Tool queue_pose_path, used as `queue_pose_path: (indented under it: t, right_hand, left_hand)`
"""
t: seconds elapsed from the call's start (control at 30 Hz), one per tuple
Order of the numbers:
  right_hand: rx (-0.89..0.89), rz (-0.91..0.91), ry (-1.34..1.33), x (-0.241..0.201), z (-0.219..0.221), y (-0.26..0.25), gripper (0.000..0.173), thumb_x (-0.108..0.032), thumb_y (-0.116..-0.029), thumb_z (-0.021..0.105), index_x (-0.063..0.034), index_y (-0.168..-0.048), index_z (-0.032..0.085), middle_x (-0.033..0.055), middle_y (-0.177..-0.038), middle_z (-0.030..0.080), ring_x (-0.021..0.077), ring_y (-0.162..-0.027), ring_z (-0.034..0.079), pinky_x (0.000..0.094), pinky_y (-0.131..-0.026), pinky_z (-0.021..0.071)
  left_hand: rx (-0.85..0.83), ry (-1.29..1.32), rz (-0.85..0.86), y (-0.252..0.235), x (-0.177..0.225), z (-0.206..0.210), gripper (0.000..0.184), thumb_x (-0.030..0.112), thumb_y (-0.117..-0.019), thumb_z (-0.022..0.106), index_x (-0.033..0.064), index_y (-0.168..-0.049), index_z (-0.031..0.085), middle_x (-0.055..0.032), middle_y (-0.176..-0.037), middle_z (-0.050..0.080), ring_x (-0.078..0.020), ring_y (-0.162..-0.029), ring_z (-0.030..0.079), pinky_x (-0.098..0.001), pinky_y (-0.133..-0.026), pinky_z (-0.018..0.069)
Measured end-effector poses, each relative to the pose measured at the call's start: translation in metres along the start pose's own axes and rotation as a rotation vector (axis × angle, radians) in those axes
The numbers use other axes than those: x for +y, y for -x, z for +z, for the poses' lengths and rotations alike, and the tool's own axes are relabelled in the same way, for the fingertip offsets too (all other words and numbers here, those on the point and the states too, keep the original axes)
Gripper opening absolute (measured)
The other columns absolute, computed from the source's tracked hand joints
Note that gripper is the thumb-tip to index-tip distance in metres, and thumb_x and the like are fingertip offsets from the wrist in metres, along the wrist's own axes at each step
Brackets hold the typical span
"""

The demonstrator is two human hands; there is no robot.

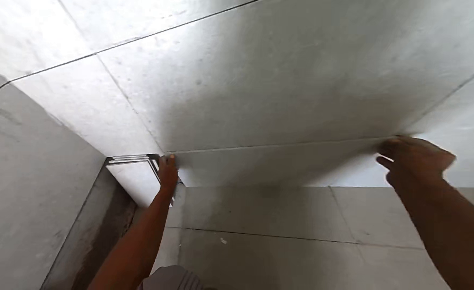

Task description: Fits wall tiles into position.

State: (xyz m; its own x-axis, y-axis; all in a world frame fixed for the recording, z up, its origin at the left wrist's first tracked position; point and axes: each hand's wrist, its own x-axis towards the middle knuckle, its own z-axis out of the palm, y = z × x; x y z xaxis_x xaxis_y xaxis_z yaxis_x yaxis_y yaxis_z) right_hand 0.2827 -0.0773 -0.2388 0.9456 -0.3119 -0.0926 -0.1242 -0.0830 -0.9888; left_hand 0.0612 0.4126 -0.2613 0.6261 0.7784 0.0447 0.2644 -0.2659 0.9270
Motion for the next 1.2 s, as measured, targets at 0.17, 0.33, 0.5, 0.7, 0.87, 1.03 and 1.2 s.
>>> queue_pose_path:
  t: [0.17, 0.33, 0.5, 0.7, 0.87, 1.03, 1.2]
  right_hand:
    - [0.013, 0.043, 0.019, -0.008, -0.001, 0.004, 0.034, -0.020, -0.0995, 0.062, -0.0070, -0.130, 0.059, 0.0052, -0.112, 0.063, 0.0084, -0.087, 0.062, 0.0308, -0.077, 0.0538]
    - [-0.038, 0.030, 0.001, -0.002, -0.007, -0.003, 0.037, -0.026, -0.1023, 0.060, -0.0087, -0.134, 0.056, 0.0032, -0.114, 0.062, 0.0098, -0.094, 0.062, 0.0318, -0.082, 0.0536]
    - [-0.068, 0.022, 0.030, -0.005, -0.009, 0.003, 0.039, -0.026, -0.1051, 0.055, -0.0065, -0.138, 0.053, 0.0072, -0.121, 0.060, 0.0130, -0.102, 0.060, 0.0346, -0.087, 0.0517]
    - [-0.084, 0.018, 0.048, -0.016, -0.010, 0.021, 0.040, -0.026, -0.1079, 0.051, -0.0043, -0.142, 0.050, 0.0089, -0.127, 0.058, 0.0137, -0.107, 0.060, 0.0341, -0.089, 0.0519]
    - [-0.075, -0.018, 0.054, 0.005, -0.021, -0.007, 0.039, -0.027, -0.1059, 0.055, -0.0053, -0.138, 0.054, 0.0079, -0.122, 0.061, 0.0130, -0.102, 0.061, 0.0353, -0.086, 0.0531]
    - [-0.115, 0.014, 0.008, -0.010, -0.011, 0.019, 0.037, -0.017, -0.1063, 0.052, -0.0011, -0.139, 0.054, 0.0129, -0.129, 0.062, 0.0142, -0.106, 0.062, 0.0350, -0.089, 0.0530]
    - [0.037, -0.073, -0.017, 0.004, -0.003, 0.011, 0.033, -0.006, -0.1014, 0.058, 0.0005, -0.133, 0.064, 0.0205, -0.130, 0.067, 0.0315, -0.117, 0.065, 0.0504, -0.098, 0.0542]
  left_hand:
    - [-0.006, -0.046, 0.000, -0.001, 0.000, -0.001, 0.050, 0.038, -0.1109, 0.044, -0.0036, -0.139, 0.049, -0.0276, -0.117, 0.065, -0.0356, -0.095, 0.070, -0.0534, -0.088, 0.0571]
    - [-0.026, -0.022, -0.003, -0.003, -0.002, -0.003, 0.048, 0.037, -0.1107, 0.046, -0.0028, -0.138, 0.050, -0.0264, -0.116, 0.066, -0.0348, -0.096, 0.070, -0.0528, -0.088, 0.0573]
    - [-0.034, 0.023, -0.023, -0.003, 0.000, -0.002, 0.049, 0.035, -0.1108, 0.046, -0.0027, -0.142, 0.046, -0.0279, -0.124, 0.062, -0.0363, -0.103, 0.068, -0.0536, -0.092, 0.0554]
    - [-0.038, 0.056, -0.038, -0.004, 0.002, 0.000, 0.047, 0.031, -0.1103, 0.049, -0.0038, -0.141, 0.047, -0.0282, -0.126, 0.061, -0.0367, -0.104, 0.067, -0.0532, -0.091, 0.0553]
    - [-0.050, 0.052, -0.031, -0.006, 0.002, 0.003, 0.047, 0.031, -0.1106, 0.048, -0.0029, -0.143, 0.045, -0.0281, -0.127, 0.061, -0.0370, -0.106, 0.067, -0.0539, -0.094, 0.0550]
    - [-0.083, -0.033, 0.019, 0.006, -0.005, -0.012, 0.054, 0.036, -0.1089, 0.051, 0.0003, -0.149, 0.044, -0.0273, -0.134, 0.060, -0.0372, -0.117, 0.064, -0.0555, -0.100, 0.0528]
    - [-0.096, 0.008, 0.065, -0.002, -0.004, -0.005, 0.054, 0.033, -0.1121, 0.038, -0.0062, -0.149, 0.036, -0.0233, -0.123, 0.060, -0.0193, -0.089, 0.067, -0.0386, -0.080, 0.0599]
